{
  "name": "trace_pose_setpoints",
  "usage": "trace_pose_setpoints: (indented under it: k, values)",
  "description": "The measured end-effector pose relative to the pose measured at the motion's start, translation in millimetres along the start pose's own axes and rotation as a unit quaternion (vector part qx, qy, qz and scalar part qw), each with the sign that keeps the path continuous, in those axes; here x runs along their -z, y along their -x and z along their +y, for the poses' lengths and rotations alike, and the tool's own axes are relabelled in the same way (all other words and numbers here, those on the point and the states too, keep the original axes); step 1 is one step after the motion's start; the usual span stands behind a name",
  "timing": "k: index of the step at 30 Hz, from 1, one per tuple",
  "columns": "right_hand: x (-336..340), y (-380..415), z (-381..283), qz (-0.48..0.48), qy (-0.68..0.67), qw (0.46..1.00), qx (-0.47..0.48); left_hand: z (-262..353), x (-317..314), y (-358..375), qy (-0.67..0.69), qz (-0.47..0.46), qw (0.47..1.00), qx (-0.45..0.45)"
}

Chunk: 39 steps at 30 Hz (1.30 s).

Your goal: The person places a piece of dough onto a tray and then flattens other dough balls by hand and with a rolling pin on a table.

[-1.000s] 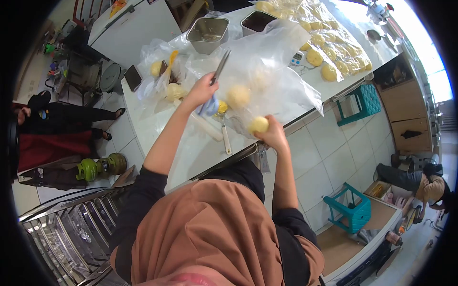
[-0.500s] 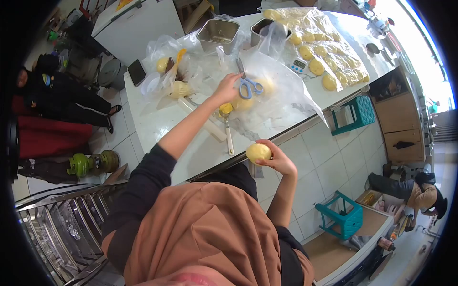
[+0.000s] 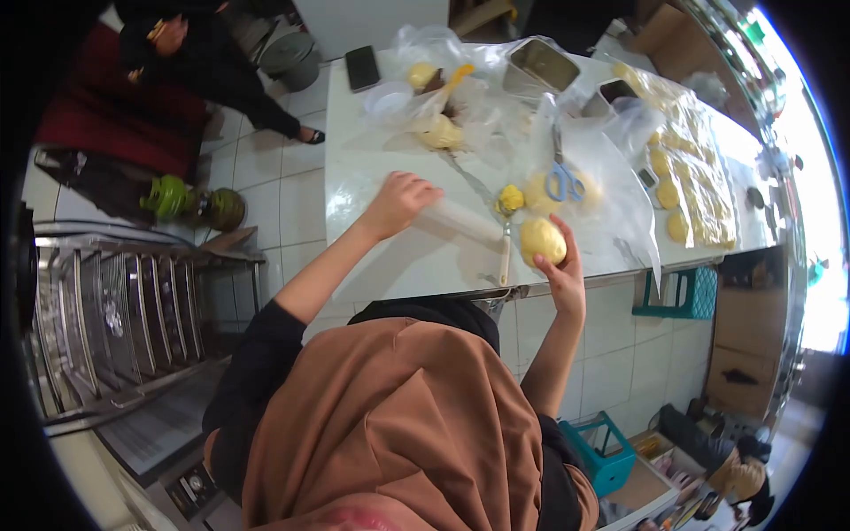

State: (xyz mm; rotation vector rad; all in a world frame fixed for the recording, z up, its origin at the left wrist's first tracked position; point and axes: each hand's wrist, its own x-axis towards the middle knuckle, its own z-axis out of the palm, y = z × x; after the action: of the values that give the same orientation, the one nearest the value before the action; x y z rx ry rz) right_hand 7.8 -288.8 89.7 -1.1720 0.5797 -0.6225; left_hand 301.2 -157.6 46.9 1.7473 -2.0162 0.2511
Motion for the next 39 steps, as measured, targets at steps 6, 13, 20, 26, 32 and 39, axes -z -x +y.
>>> trace_pose_setpoints:
  k: [6,13,20,26,32,39]
  values:
    - [-101,-45,56,-0.090,0.220,0.971,0.032,-11,80,133,-0.015,0.196,0.902,0.384]
    - [-187,-46,118,-0.256,0.515,0.808,0.126,13,87,193,-0.037,0.239,0.837,0.491]
    - [-163,-123,137,-0.069,0.517,0.853,0.022,41,80,217,-0.018,0.281,0.768,0.575]
    - [-290,-122,168,-0.189,0.680,0.706,-0.058,36,92,241,-0.048,0.313,0.714,0.625]
    - [-330,-70,141,-0.398,0.436,0.807,0.023,32,111,262,-0.089,0.311,0.708,0.628]
    - [-193,-140,144,-0.077,0.723,0.686,-0.015,40,95,299,-0.098,0.335,0.698,0.626]
